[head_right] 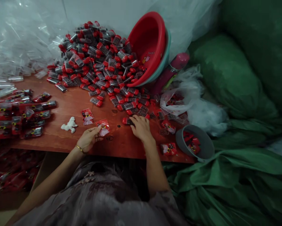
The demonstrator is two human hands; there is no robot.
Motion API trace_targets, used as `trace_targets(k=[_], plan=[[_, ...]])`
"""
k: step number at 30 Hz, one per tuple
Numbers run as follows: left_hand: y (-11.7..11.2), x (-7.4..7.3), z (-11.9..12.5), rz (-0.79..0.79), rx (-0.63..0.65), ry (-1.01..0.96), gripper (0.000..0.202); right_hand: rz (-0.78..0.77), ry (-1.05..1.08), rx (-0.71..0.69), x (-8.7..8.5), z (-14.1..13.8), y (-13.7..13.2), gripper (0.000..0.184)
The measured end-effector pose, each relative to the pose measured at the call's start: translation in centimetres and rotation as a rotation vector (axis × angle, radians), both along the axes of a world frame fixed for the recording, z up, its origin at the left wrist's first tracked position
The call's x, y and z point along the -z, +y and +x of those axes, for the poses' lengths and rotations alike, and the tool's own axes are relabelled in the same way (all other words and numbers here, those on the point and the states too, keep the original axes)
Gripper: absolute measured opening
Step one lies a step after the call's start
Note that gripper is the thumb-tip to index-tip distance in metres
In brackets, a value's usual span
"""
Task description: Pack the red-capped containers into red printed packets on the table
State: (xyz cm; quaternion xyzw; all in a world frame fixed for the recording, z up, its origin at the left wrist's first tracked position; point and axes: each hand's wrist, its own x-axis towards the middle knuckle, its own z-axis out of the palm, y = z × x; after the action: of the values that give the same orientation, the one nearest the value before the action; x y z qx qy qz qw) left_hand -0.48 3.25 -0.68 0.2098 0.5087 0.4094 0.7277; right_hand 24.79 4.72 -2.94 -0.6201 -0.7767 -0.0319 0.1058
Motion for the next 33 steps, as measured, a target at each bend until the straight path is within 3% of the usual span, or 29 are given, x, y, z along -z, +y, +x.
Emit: trace_targets(k=[2,7,10,13,15,19,22,27,33], plan=[[-0.1,-0.2,0.0,-0.013,-0.011,-0.019,0.048,0.001,0.008,-0.041,0.5,-0.1,0.2,0.036],[-0.3,-0.8,0.3,-0.014,-0.077,-0.004,0.047,0.048,0.181,0.042,1.7,-1.6,-1.1,0.028],[-0.3,-1.2,0.3,-0.020,-0.126,0.011,0.050,-0.019,0.570,0.079,1.4,-2.9,-3.7,0.027],[-0.3,-1.4,0.4,-0.026,-0.123,0.011,0.053,-0.260,1.037,0.087,-0.1,-4.5,-6.9,0.028],[-0.4,-1.5,0.5,-0.020,-0.103,0.011,0.053,-0.397,1.202,0.077,-1.4,-5.6,-8.4,0.027],[-0.7,-1.4,1.0,0.023,-0.103,0.058,0.050,-0.492,1.242,0.044,-3.4,-7.0,-9.2,0.020],[-1.0,-1.4,1.2,0.083,-0.127,0.093,0.047,-0.522,1.227,0.033,-4.0,-7.4,-8.7,0.019],[-1.1,-1.6,1.0,0.191,-0.122,0.143,0.044,-0.518,1.230,0.090,-3.9,-7.8,-8.0,0.018],[-1.2,-1.7,0.7,0.140,-0.051,0.074,0.048,-0.477,1.249,0.145,-3.3,-7.8,-8.0,0.020]])
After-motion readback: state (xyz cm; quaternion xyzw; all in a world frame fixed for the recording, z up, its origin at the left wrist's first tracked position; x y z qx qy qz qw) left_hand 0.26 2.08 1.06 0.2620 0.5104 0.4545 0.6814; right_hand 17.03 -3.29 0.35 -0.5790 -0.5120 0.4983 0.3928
